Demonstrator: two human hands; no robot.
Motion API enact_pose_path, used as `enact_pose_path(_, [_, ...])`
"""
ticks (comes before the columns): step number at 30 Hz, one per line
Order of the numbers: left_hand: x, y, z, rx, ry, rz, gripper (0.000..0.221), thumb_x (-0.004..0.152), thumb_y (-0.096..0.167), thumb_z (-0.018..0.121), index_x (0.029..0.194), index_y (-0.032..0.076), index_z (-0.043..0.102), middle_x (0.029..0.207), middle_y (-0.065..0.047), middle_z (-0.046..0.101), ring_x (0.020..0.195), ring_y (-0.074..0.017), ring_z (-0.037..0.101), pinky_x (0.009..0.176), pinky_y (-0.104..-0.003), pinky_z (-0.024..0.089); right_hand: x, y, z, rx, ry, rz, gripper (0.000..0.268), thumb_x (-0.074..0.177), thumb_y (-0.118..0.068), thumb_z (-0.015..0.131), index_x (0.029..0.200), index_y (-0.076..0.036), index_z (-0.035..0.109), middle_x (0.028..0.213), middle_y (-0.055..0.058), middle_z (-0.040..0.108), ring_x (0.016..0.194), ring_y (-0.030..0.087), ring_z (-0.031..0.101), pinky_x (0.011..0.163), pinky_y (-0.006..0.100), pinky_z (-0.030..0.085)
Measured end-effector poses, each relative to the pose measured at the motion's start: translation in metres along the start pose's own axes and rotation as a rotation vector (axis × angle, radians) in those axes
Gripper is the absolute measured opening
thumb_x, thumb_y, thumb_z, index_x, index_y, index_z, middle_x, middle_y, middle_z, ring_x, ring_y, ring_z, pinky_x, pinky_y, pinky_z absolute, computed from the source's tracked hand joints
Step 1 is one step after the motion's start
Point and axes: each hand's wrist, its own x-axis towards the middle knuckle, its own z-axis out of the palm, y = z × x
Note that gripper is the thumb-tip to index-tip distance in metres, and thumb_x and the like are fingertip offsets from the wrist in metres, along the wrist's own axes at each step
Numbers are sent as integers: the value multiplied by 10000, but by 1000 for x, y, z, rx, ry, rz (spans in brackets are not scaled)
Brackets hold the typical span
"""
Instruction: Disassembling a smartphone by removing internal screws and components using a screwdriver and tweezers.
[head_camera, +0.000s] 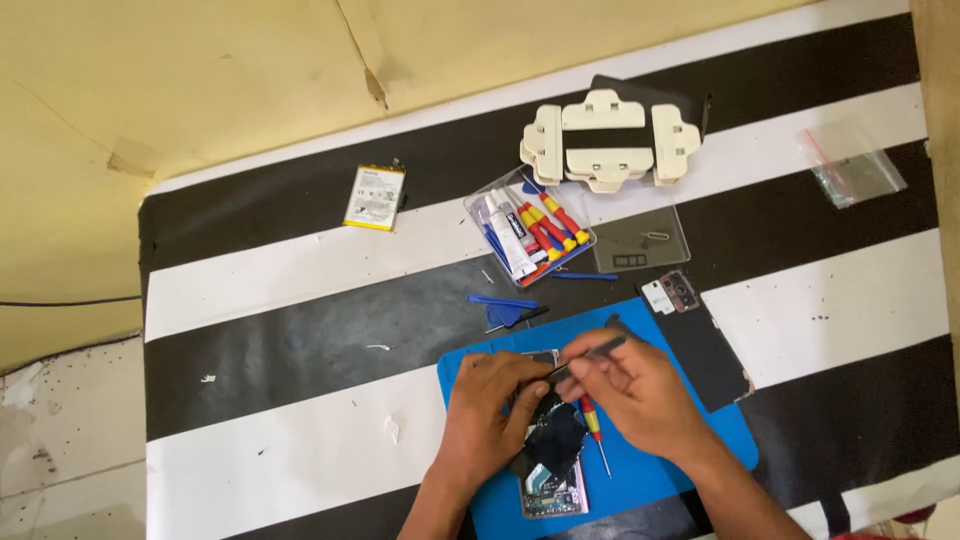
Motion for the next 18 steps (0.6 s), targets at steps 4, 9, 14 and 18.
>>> enact_pose_path(4, [1, -11, -2, 63, 36, 8, 196, 993, 209, 621, 1146, 122, 708, 1086, -38, 753, 1031, -244, 705, 886, -425, 444, -15, 19, -13, 16, 95, -40, 176, 979, -99, 607, 1125, -1, 600, 871, 201, 763, 693, 257, 833, 599, 313, 734])
enact_pose_path(9, [-4, -33, 4, 214, 71, -166, 259, 985, 213, 603, 1206, 112, 692, 1163, -84, 670, 1070, -263, 658, 868, -432, 501, -30, 45, -17, -78, 237, 191, 198, 921, -33, 658, 1111, -3, 612, 924, 239, 801, 738, 274, 877, 702, 346, 762])
enact_pose_path(14, [-4, -36, 6, 242, 51, -151, 245, 978, 213, 622, 1184, 112, 708, 1134, -77, 684, 1060, -249, 660, 838, -430, 494, -26, 40, -11, -96, 275, 213, 196, 936, -81, 649, 1107, 2, 601, 861, 256, 831, 749, 273, 879, 679, 348, 754])
enact_pose_path(18, [-3, -35, 4, 221, 26, -153, 228, 983, 213, 610, 1143, 114, 739, 1094, -55, 706, 1059, -231, 665, 856, -434, 477, -29, 46, -9, -7, 306, 226, 213, 944, -53, 629, 1138, 15, 573, 868, 280, 798, 728, 320, 866, 669, 401, 760])
